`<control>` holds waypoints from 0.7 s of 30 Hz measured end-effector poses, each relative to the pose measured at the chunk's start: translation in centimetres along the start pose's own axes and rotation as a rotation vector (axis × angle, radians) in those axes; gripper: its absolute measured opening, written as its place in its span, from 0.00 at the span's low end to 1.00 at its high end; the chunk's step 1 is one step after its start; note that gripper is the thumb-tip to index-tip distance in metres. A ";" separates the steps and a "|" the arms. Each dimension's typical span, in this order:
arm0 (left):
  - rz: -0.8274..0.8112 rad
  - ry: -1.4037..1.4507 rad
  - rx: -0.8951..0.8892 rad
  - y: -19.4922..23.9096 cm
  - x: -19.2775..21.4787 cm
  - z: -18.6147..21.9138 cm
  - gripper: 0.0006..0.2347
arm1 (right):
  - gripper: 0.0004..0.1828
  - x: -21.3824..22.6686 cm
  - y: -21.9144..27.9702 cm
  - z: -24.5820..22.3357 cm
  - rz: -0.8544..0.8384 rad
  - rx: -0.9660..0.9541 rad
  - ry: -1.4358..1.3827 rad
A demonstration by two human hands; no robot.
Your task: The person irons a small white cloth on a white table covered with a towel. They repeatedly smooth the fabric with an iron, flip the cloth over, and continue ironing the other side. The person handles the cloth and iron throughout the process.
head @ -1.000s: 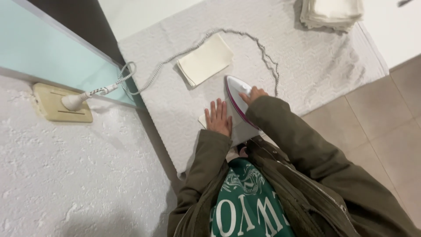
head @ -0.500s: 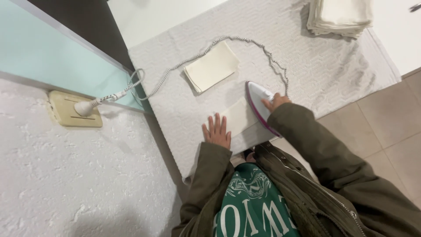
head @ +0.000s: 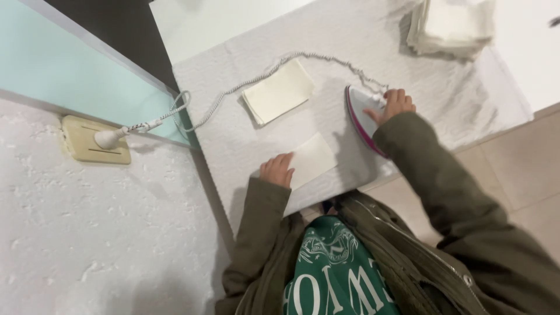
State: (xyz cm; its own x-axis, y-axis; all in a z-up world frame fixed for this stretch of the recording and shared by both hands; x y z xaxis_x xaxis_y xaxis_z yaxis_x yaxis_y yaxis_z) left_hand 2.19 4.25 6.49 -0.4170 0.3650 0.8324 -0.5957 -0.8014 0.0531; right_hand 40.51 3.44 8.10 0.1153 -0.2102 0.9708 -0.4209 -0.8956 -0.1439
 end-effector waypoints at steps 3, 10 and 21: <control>-0.007 -0.024 -0.423 -6.5 -2.9 2.6 0.20 | 0.32 1.1 2.5 -1.0 0.153 0.170 -0.140; -0.586 -0.392 -0.534 -15.8 -7.2 5.3 0.20 | 0.24 -0.9 8.8 1.2 0.015 0.291 -0.440; -0.222 -0.038 -0.407 -13.6 5.0 9.7 0.09 | 0.42 -7.0 9.7 -5.5 -0.723 0.158 -1.164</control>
State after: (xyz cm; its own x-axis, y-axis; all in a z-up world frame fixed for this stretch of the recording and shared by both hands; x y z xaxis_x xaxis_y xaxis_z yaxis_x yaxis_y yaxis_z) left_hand 14.83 12.39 15.28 -0.2275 0.4829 0.8456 -0.8920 -0.4517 0.0179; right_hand 30.69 -1.62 0.98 0.9744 0.1832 0.1305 0.1512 -0.9630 0.2232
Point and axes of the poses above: each hand's wrist, its own y-axis away from the middle knuckle, its own x-axis out of the back of the hand, z = x × y, the point moved 2 cm from there along -y, towards the middle knuckle, and after that the axes turned 3 degrees about z, right-handed, at the moved point
